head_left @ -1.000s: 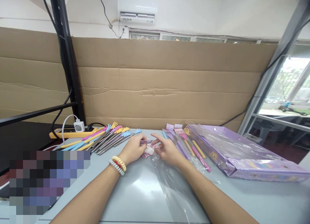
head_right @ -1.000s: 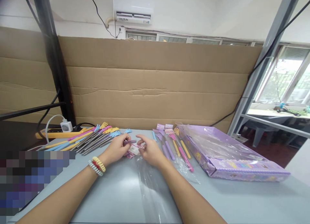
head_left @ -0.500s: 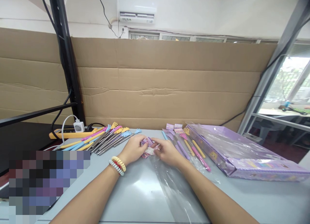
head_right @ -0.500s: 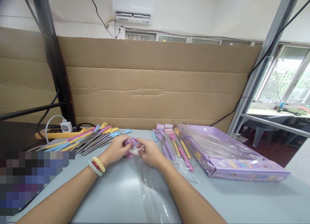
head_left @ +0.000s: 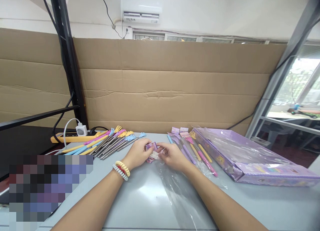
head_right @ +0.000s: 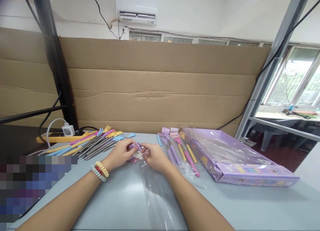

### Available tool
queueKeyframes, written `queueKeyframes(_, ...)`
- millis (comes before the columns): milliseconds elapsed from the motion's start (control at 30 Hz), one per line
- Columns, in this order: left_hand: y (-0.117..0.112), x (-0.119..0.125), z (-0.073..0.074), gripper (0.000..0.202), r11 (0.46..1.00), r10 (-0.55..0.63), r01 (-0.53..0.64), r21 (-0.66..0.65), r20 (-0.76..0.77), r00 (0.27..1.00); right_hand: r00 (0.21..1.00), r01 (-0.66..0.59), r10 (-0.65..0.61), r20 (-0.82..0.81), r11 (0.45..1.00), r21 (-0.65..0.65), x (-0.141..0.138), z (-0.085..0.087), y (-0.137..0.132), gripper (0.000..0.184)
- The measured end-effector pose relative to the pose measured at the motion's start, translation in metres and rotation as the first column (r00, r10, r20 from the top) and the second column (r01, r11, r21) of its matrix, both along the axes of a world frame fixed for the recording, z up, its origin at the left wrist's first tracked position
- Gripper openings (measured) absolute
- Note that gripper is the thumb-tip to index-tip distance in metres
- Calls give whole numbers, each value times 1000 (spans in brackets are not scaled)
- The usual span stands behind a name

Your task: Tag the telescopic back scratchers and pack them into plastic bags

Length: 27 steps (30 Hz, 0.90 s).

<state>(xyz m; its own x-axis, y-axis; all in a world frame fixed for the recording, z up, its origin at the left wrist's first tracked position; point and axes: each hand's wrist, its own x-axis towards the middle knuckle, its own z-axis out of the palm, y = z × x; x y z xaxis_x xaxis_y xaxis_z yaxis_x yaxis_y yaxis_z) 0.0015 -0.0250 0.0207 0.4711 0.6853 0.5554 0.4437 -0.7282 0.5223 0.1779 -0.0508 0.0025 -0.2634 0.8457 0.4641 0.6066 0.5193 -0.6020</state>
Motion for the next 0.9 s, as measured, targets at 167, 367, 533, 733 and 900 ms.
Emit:
queueKeyframes(167, 0, 0, -2, 26, 999, 12, -12, -39, 1, 1000, 999, 6, -7, -35, 1000, -4, -1, 1, 0, 44)
queueKeyframes(367, 1, 0, -1, 25, 999, 42, -42, 6, -35, 998, 999, 26, -26, -43, 1000, -1, -1, 4, -1, 41)
queueKeyframes(533, 1, 0, -1, 20, 999, 46, -45, 6, -55, 997, 998, 2, -3, -58, 1000, -11, -1, 2, -2, 46)
queueKeyframes(733, 1, 0, -2, 21, 996, 1, -4, -85, -32, 999, 998, -12, 10, -54, 999, -33, -1, 1, -1, 49)
queueKeyframes(900, 0, -1, -1, 22, 993, -54, 46, -111, -76, 996, 999, -6, 5, -41, 999, -32, -1, 1, -1, 48)
